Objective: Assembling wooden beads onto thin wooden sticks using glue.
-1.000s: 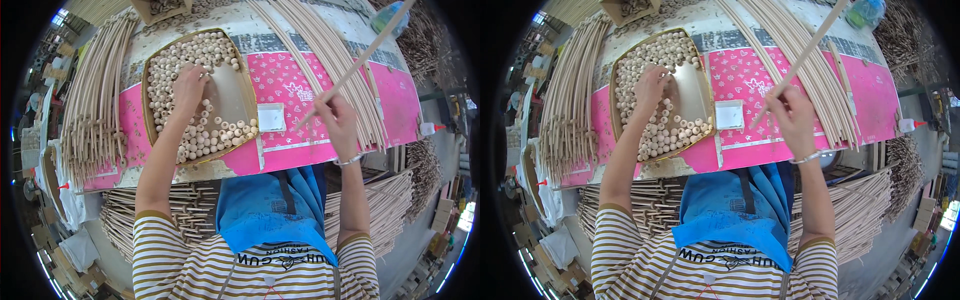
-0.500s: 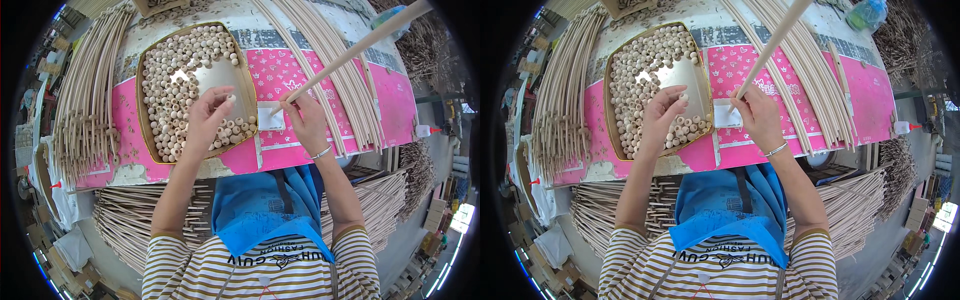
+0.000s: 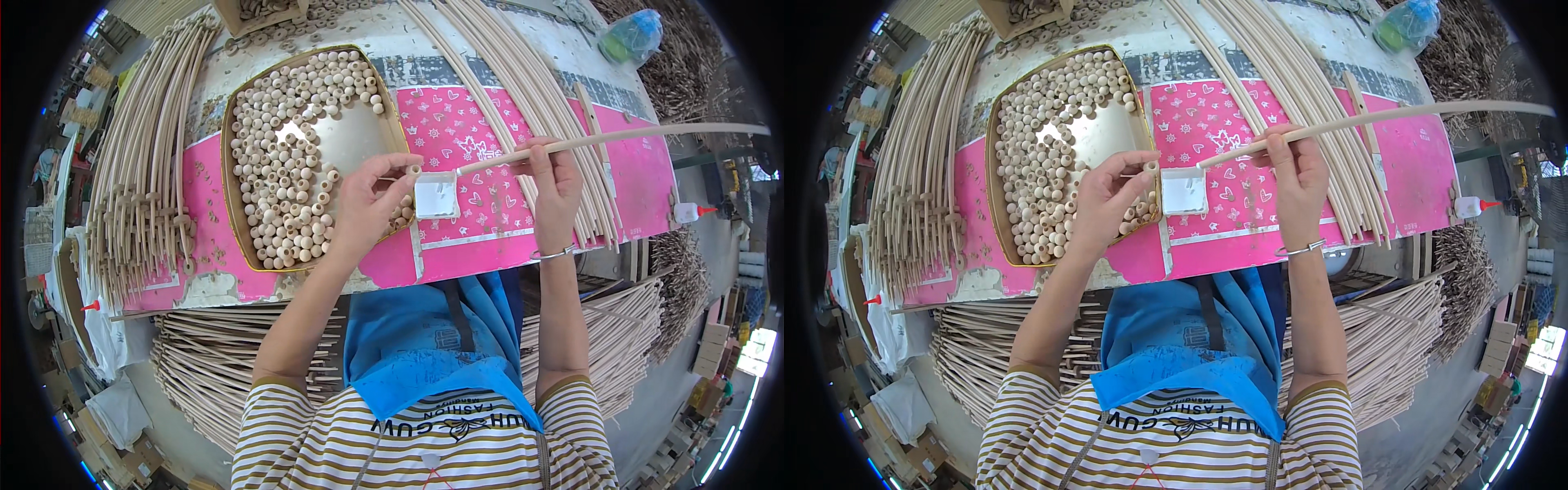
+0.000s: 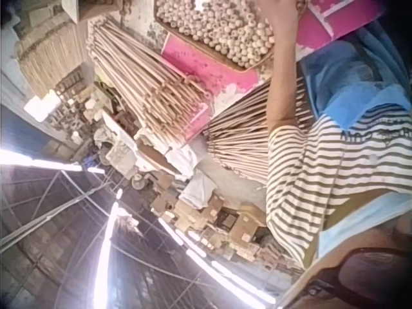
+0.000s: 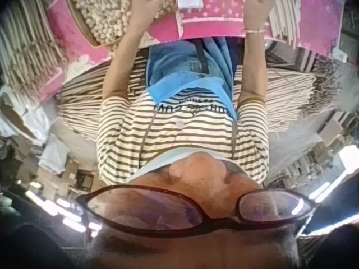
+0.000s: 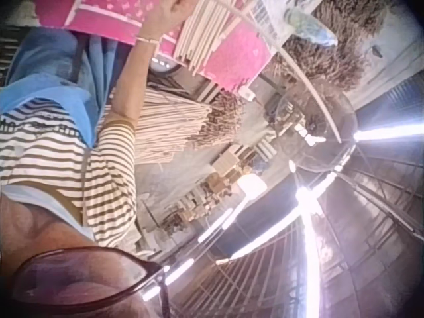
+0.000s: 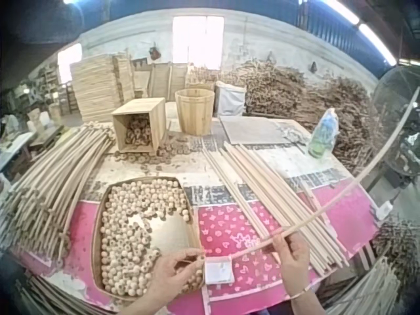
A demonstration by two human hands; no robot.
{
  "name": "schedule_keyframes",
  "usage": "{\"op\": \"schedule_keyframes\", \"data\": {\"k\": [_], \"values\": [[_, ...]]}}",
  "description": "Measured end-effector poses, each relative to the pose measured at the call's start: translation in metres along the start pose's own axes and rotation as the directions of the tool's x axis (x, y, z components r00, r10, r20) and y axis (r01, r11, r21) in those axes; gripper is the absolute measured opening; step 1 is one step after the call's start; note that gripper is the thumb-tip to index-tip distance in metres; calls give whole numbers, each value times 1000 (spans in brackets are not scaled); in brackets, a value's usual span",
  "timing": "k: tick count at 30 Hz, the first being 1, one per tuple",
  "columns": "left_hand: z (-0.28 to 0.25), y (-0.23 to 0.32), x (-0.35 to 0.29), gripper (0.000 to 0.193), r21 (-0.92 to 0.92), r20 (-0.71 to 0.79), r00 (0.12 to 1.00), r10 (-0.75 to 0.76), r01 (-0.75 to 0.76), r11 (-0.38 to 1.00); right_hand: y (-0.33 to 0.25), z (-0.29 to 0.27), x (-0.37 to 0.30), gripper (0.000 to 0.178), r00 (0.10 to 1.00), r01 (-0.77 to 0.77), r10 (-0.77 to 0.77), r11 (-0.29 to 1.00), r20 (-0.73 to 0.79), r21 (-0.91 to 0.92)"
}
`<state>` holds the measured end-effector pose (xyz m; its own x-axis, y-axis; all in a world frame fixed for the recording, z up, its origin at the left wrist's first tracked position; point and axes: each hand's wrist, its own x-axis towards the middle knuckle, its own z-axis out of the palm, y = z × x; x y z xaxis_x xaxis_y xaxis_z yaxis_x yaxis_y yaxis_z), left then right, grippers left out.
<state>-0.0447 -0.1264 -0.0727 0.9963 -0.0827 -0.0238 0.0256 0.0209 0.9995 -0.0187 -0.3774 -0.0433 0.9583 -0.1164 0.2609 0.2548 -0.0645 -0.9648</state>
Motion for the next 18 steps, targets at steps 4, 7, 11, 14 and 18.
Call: {"op": "schedule_keyframes", "data": {"k": [4,7,11,14,18], "values": [[14,0,8,25,82,7,995,103,-103,991,-17,-3,2,18,998,41,-38,997,-46,68],[22,3,13,25,57,43,998,35,-37,998,-25,-1,2,18,995,86,-81,990,-50,110],[28,9,14,25,-20,104,995,-5,8,1000,-31,4,-1,17,994,92,-85,989,-63,117],[31,13,11,26,-59,108,993,-55,62,996,-25,5,-3,17,994,101,-95,985,-50,141],[30,13,7,25,-162,126,986,-107,127,979,-17,4,-8,16,995,97,-97,987,-3,126]]}}
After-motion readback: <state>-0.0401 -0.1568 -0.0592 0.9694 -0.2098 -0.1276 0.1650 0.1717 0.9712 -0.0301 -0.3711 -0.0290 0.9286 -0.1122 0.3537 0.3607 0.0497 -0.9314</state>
